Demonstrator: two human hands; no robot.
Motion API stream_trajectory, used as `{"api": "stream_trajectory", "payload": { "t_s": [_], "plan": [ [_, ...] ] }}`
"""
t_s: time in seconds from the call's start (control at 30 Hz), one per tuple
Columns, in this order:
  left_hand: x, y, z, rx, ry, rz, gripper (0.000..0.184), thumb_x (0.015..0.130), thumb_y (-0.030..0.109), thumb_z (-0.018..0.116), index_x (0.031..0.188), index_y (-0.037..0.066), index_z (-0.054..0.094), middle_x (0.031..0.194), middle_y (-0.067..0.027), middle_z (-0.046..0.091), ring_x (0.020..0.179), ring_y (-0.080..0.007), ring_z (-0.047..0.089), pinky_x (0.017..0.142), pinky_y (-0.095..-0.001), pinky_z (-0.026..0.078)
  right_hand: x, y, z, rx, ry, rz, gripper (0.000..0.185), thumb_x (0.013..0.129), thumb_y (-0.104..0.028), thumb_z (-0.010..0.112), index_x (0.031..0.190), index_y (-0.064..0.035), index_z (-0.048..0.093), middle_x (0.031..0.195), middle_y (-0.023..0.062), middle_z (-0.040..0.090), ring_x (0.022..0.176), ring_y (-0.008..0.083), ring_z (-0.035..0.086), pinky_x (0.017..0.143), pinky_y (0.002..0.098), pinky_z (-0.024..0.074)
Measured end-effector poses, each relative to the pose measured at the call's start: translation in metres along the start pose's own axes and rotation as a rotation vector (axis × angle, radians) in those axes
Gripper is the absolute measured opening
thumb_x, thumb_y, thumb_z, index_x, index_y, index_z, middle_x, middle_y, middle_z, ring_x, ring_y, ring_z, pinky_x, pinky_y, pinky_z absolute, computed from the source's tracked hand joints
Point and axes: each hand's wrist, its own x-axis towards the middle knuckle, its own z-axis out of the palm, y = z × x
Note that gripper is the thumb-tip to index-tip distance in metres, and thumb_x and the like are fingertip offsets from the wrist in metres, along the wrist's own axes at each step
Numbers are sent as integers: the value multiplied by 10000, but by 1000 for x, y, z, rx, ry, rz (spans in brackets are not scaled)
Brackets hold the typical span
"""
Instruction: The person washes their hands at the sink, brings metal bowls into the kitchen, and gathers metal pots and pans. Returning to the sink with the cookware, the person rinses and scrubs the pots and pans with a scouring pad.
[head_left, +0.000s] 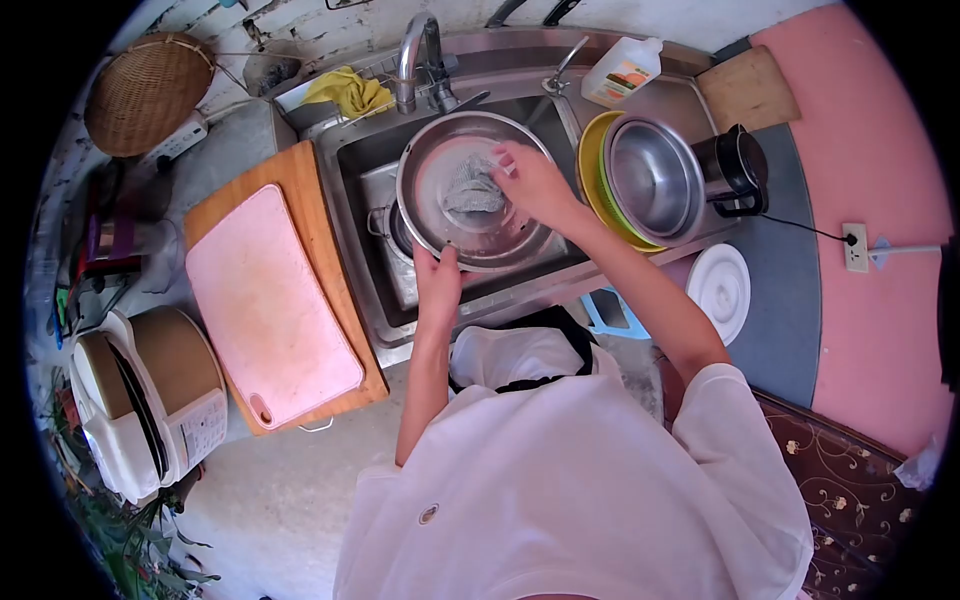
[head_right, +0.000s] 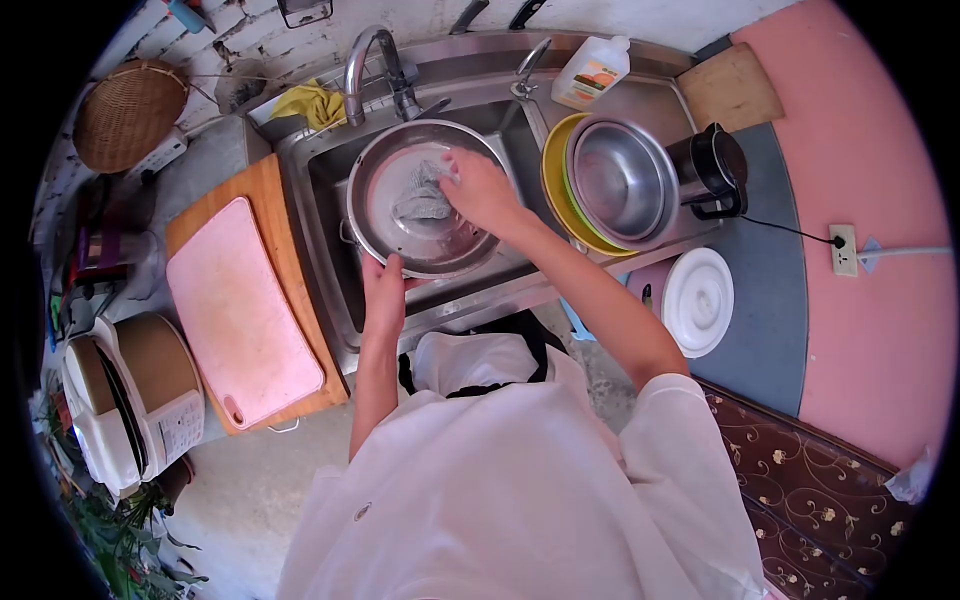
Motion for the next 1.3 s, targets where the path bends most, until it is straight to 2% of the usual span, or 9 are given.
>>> {"api": "stream_trajectory", "payload": {
  "t_s": [0.07,0.3,0.47,0.53,0.67,0.83,1.03,1.17,1.3],
  "plan": [
    [-1,8,5,28,-16,48,383,807,18,332,1190,14,331,1062,-129,507,864,-216,583,629,-317,554,-3,5,-10,-456,517,-476,296,822,-102,515,1105,-18,511,950,132,555,787,219,579,670,288,477],
    [-6,18,11,-17,-102,14,505,822,0,363,1301,78,223,1155,-114,451,885,-180,562,621,-266,529,-17,7,5,-471,253,-716,437,740,-98,606,1160,-56,494,1029,149,485,843,291,532,715,315,452],
    [-12,14,15,-26,-107,-1,518,819,-4,365,1303,91,206,1176,-146,416,922,-227,556,636,-304,554,-20,-3,0,-565,135,-452,370,703,-77,619,1066,-69,547,985,137,485,878,289,508,773,341,426],
    [-20,19,21,-14,-88,6,476,819,12,354,1277,68,241,1144,-135,450,909,-213,562,633,-289,548,-19,-4,-3,-571,406,-460,305,695,-55,611,998,-54,573,981,145,482,920,296,499,815,356,409],
    [-20,18,19,-5,-65,15,436,822,33,346,1252,44,275,1117,-125,481,899,-200,568,630,-277,541,-30,13,4,-573,272,-741,209,707,-51,615,915,-34,605,1057,179,475,982,316,487,840,374,403],
    [-14,6,11,2,-87,51,528,821,-9,361,1310,98,191,1176,-148,410,925,-232,553,656,-317,554,-31,25,8,-492,125,-726,159,722,-88,603,863,-16,590,1032,152,504,962,315,483,813,363,412],
    [-21,11,28,-56,-176,18,528,816,-26,351,1308,96,203,1167,-135,426,888,-203,562,632,-297,548,-9,-2,9,-371,480,-546,258,721,-47,582,978,-58,555,913,138,545,886,319,521,786,369,423],
    [-8,11,14,-28,-173,-24,512,815,-35,343,1297,82,216,1163,-131,432,909,-205,566,645,-291,554,-36,8,25,-367,52,-981,285,695,-27,612,973,-56,559,941,101,513,859,280,529,769,350,426],
    [-12,13,11,-5,-114,94,538,809,-48,343,1302,82,173,1165,-126,429,915,-202,561,633,-293,553,-23,29,-8,-520,30,-702,269,690,-11,600,952,-50,553,923,118,512,835,290,528,737,357,429]
  ]
}}
